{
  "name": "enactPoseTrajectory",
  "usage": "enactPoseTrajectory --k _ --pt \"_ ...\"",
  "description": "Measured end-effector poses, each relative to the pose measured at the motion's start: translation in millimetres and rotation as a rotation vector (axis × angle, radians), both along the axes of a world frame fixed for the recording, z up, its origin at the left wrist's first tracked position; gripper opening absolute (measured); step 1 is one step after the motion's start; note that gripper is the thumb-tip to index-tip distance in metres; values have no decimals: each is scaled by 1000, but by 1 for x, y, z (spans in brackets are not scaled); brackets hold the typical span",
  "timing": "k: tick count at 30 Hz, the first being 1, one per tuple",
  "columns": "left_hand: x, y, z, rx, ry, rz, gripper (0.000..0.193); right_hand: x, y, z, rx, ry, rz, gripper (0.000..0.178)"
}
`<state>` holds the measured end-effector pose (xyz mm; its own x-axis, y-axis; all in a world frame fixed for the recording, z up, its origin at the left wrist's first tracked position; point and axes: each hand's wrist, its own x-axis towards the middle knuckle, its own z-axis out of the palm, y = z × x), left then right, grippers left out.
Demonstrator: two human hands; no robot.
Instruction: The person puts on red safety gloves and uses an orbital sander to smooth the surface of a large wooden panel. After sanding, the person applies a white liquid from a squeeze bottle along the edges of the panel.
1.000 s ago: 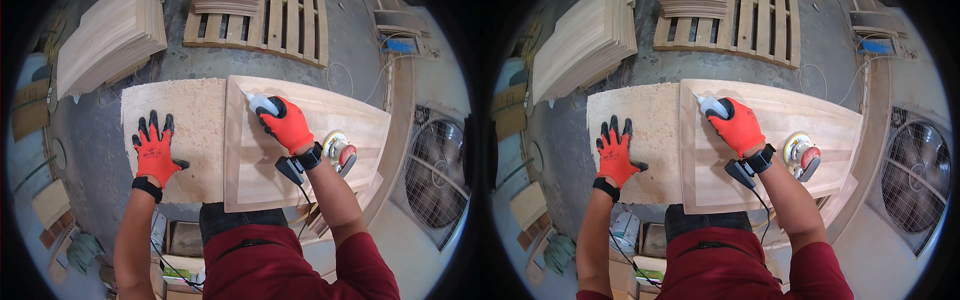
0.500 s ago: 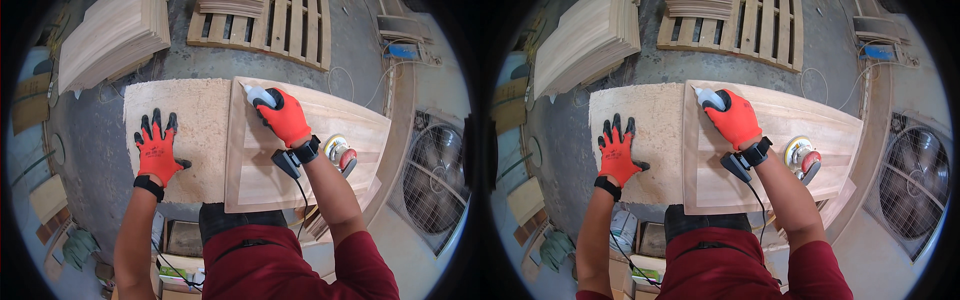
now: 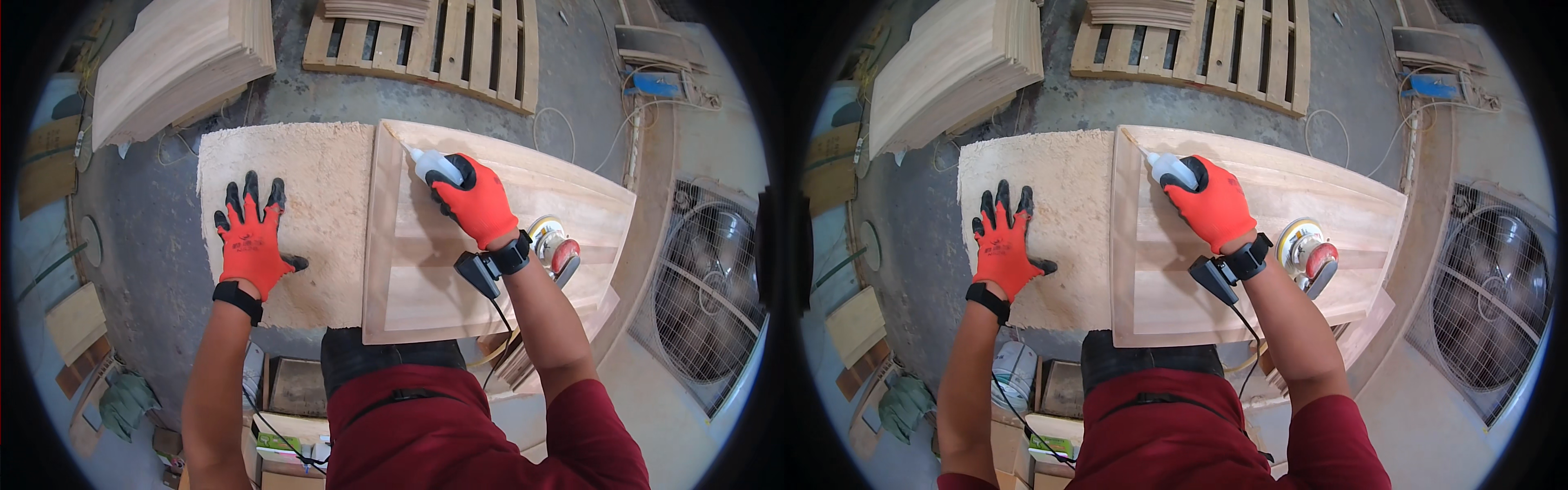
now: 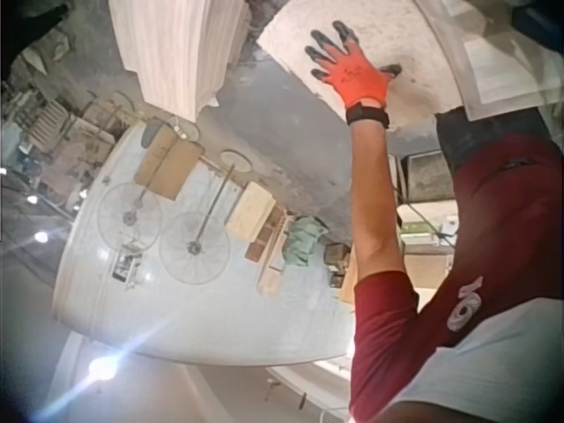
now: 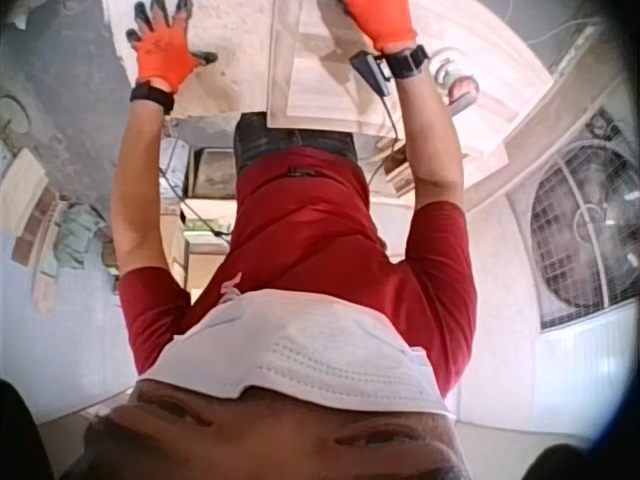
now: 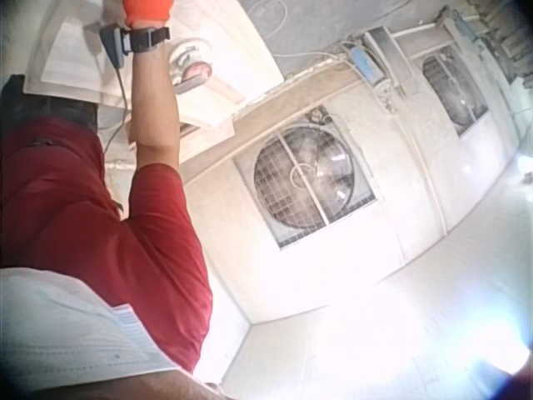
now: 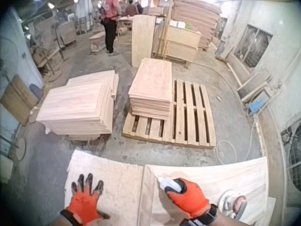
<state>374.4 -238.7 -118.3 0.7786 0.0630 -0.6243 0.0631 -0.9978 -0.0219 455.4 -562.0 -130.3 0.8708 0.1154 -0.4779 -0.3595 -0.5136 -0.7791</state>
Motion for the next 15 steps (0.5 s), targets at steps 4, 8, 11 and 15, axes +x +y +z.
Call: enactPoseTrajectory --k 4,8,11,15 --pt "0 -2 -2 -7 -4 28 124 -6 -7 1 3 28 2 27" --pt "-1 -1 -3 -27 -30 31 127 -11 -7 4 2 29 32 27" --pt "-2 -2 -5 -11 -21 22 126 -16 -9 2 -6 22 53 26" --pt "-3 -1 -7 -25 -56 21 124 -26 -12 2 9 43 61 26"
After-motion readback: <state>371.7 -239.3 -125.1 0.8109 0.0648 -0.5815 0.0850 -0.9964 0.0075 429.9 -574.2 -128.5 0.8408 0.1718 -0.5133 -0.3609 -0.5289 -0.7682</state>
